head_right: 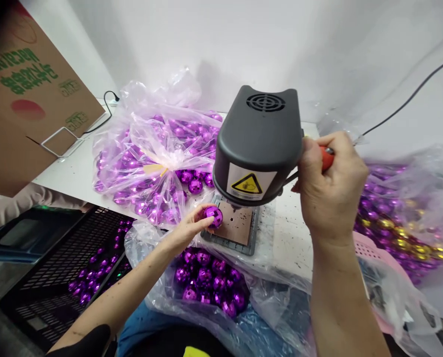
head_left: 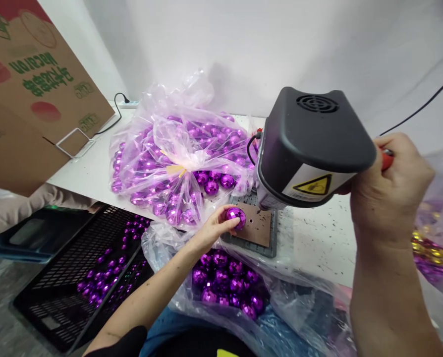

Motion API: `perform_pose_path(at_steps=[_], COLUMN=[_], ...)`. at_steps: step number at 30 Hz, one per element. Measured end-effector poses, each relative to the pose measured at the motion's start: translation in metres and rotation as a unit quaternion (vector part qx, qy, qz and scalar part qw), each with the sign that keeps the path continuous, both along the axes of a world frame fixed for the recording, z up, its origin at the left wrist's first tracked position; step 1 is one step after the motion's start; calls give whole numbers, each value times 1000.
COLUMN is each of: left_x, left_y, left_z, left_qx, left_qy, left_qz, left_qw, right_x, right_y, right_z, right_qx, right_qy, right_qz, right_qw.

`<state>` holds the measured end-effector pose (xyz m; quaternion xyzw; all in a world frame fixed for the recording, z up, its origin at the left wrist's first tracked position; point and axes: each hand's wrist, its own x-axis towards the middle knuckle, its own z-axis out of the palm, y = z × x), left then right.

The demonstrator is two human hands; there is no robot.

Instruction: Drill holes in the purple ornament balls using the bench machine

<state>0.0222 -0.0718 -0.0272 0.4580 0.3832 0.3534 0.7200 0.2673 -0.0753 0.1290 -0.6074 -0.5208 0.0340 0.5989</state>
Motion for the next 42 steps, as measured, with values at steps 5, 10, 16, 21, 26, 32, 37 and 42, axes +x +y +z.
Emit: perform_pose_path(at_steps=[5, 10, 16, 21, 26, 32, 37, 42], left_x=[13, 33, 39, 43, 47, 47, 49, 49], left_y=[5, 11, 13, 10, 10, 12, 12, 10], left_z=[-13, -33, -40, -36, -35, -34, -38, -36], left_qx=[156, 309, 459, 479, 452, 440, 440, 440], left_qy=[137, 228, 279, 308, 299, 295, 306, 307], left_qz=[3, 2, -7, -30, -52, -87, -75, -64], left_qw=[978, 923, 843, 822, 839, 844, 841, 842], right_x=[0, 1, 1, 0, 0, -2, -5, -9], right_y=[1, 0, -1, -1, -1, 0, 0, -23], right_z=[-2, -4, -2, -2, -1, -1, 1, -17], right_qx=[9, 6, 5, 15, 17, 30, 55, 67], right_qy=[1, 14, 16, 13, -5, -21, -80, -142], right_qz=[3, 26, 41, 37, 29, -1, -62, -126], right_qw=[1000, 1000, 999, 999, 999, 999, 993, 980])
